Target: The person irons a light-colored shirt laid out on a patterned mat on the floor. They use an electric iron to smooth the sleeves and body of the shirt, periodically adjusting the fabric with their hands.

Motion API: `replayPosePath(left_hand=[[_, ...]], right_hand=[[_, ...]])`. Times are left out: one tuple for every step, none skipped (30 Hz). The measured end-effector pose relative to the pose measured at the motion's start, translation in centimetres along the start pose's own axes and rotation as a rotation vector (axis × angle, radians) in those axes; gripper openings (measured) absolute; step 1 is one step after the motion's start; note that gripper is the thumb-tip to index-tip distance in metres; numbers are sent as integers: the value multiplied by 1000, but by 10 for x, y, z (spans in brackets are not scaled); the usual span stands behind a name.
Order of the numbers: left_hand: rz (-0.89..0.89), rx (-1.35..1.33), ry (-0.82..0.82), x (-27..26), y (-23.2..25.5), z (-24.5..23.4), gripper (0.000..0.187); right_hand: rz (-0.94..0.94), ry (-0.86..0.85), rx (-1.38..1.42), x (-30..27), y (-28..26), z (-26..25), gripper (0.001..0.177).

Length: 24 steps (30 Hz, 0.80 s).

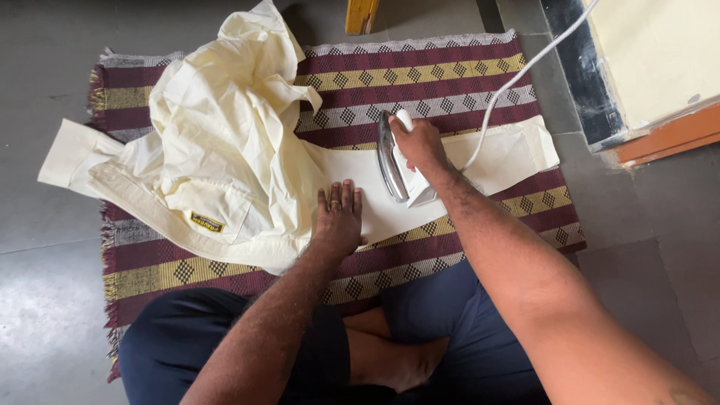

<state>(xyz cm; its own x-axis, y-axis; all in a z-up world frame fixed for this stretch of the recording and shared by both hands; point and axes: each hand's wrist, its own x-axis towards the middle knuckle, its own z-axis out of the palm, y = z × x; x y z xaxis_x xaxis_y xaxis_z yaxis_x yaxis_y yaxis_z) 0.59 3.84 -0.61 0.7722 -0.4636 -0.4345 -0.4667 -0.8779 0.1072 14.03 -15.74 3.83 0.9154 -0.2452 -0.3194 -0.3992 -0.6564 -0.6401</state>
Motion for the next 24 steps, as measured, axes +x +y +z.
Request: replayPosePath(left_hand=[[0, 1, -3, 0, 0, -1, 119], [0, 1, -5, 1, 1, -2, 120], [1, 1, -9, 0, 1, -2, 120], [0, -2, -12, 0, 2, -2, 120], [0, -4, -13, 0, 2, -2, 120], [1, -6, -14, 0, 2, -2, 120], [-1, -8, -12, 1, 2, -2, 120], [-2, -9, -10, 1, 2, -2, 119], [-3, -10, -9, 0, 3, -1, 119], [-5, -16, -6, -1, 3, 0, 118], [-7, -22, 0, 0, 2, 0, 118], [-9, -28, 5, 0, 1, 0, 118], [-10, -29, -1, 0, 0, -1, 118], [-11, -30, -8, 1, 0, -1, 118], [-10, -30, -16, 1, -1, -1, 119], [-9, -32, -6, 1, -1, -1, 119], [-7, -32, 4, 1, -1, -1, 119], [-6, -33, 14, 1, -2, -1, 119], [-6, -31, 17, 0, -1, 0, 119], [-7, -30, 19, -1, -1, 0, 120], [-11, -27, 23, -2, -2, -1, 120], [-13, -32, 26, -1, -3, -3, 120], [-15, -40, 27, -2, -3, -4, 120], [-18, -47, 28, -3, -2, -4, 120]], right_hand=[[-136, 94, -99, 7, 0, 0, 49], [-271, 188, -199, 12, 1, 2, 49], [-407, 279, -299, 15, 3, 3, 50], [-419, 251, -332, 17, 4, 5, 47], [-431, 226, -364, 18, 4, 6, 47], [-442, 201, -397, 18, 5, 6, 49], [-470, 194, -420, 17, 6, 5, 49], [-497, 187, -443, 14, 8, 5, 50], [-524, 179, -466, 9, 10, 4, 52], [-507, 146, -456, 4, 12, 2, 53], [-493, 114, -447, -1, 14, -2, 53], [-478, 82, -439, -7, 16, -5, 54], [-498, 95, -455, -14, 20, -9, 53], [-518, 107, -472, -22, 25, -13, 51], [-535, 119, -488, -30, 30, -17, 50], [-499, 97, -489, -39, 35, -21, 50], [-462, 76, -489, -47, 41, -25, 51], [-426, 54, -488, -56, 46, -29, 51], [-409, 49, -496, -64, 52, -33, 52], [-393, 43, -504, -73, 57, -37, 53], [-380, 37, -509, -80, 60, -40, 54], [-376, 36, -505, -85, 63, -44, 54], [-371, 32, -500, -92, 67, -48, 55], [-366, 28, -496, -97, 70, -50, 55]])
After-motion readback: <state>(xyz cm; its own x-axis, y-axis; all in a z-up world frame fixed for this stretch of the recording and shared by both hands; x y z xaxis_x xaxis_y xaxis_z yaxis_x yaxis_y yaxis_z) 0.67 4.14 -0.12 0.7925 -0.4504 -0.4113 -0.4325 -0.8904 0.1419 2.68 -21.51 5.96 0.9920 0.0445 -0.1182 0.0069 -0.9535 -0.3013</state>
